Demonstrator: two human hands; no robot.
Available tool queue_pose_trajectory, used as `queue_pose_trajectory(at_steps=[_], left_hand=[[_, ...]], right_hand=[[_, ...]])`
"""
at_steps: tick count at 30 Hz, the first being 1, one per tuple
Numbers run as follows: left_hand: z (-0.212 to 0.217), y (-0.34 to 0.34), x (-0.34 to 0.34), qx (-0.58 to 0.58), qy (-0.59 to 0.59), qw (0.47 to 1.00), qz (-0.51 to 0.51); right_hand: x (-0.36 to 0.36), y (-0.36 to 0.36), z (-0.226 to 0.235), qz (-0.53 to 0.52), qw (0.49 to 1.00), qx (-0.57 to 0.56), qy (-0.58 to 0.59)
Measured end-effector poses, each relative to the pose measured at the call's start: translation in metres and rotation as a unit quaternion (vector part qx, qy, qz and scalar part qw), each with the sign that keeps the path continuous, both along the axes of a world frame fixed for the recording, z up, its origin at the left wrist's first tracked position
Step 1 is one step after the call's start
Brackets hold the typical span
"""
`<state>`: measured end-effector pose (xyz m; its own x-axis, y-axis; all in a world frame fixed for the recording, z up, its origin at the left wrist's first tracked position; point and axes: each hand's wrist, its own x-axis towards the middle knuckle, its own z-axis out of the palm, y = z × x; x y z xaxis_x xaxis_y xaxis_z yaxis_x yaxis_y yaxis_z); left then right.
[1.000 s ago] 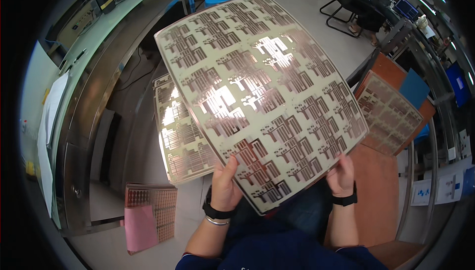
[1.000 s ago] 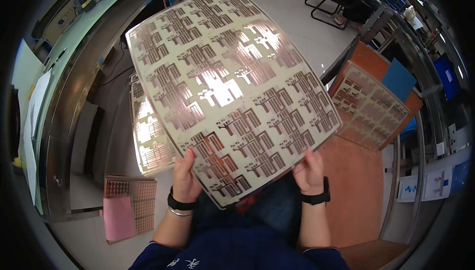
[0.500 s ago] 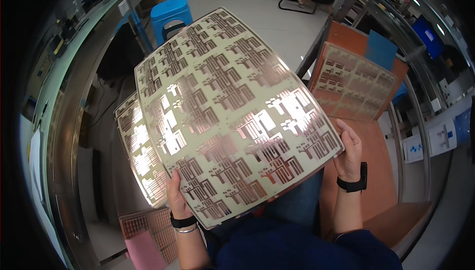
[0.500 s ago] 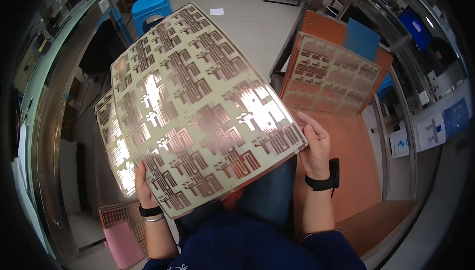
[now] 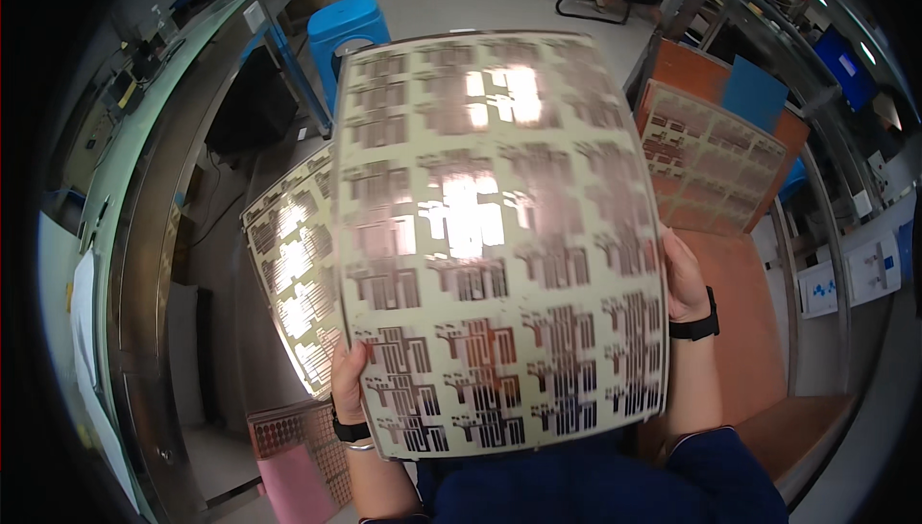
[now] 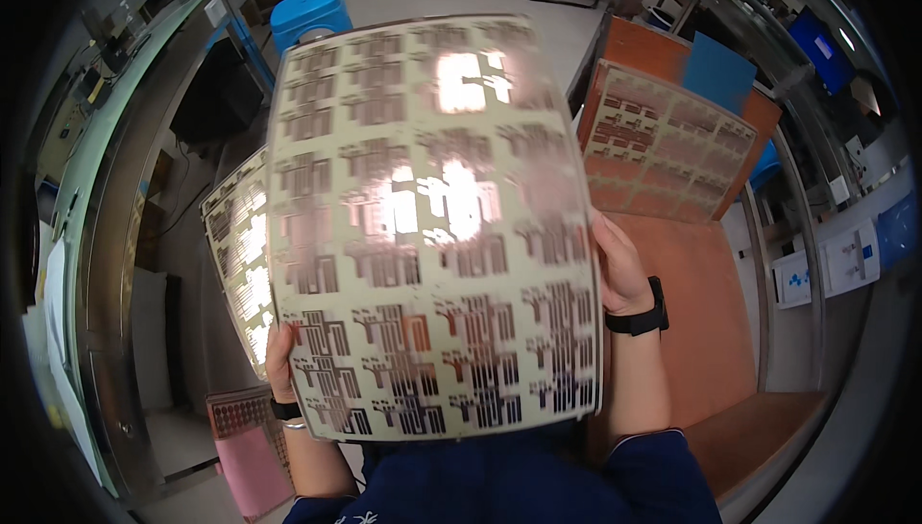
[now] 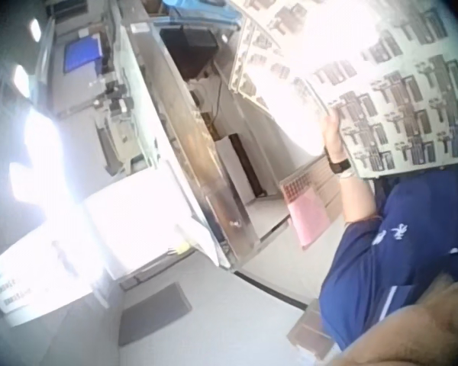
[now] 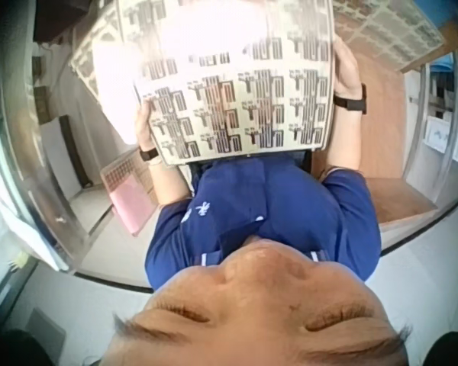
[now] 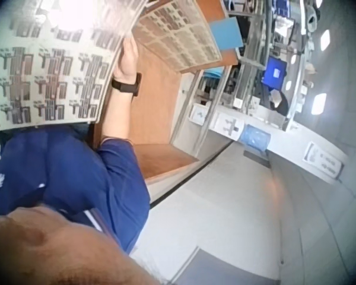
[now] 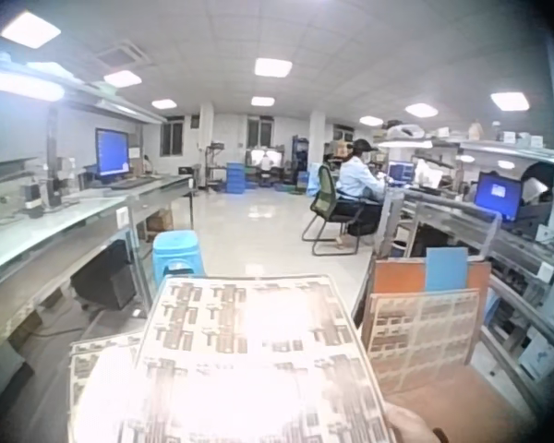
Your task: Manually inspecting large circuit board panels and placing them into a storage rack.
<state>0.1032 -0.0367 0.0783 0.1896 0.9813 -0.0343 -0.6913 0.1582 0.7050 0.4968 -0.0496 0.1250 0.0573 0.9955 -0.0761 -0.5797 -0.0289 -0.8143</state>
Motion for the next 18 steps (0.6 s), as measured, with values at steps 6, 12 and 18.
queue_pose_trajectory(at_steps=[6,12,18], left_hand=[[0.012,0.011,0.01,-0.086,-0.171,0.981,0.016],[-0.039,0.004,0.025,0.087,-0.352,0.921,-0.139],[-0.017,0.012,0.039,-0.079,-0.078,0.991,0.07]], right_hand=[[-0.007,0.0,-0.003,0.001,0.998,0.024,0.065],[-0.031,0.008,-0.016,-0.11,0.978,0.117,0.13],[-0.009,-0.007,-0.02,-0.107,0.967,0.202,0.116]])
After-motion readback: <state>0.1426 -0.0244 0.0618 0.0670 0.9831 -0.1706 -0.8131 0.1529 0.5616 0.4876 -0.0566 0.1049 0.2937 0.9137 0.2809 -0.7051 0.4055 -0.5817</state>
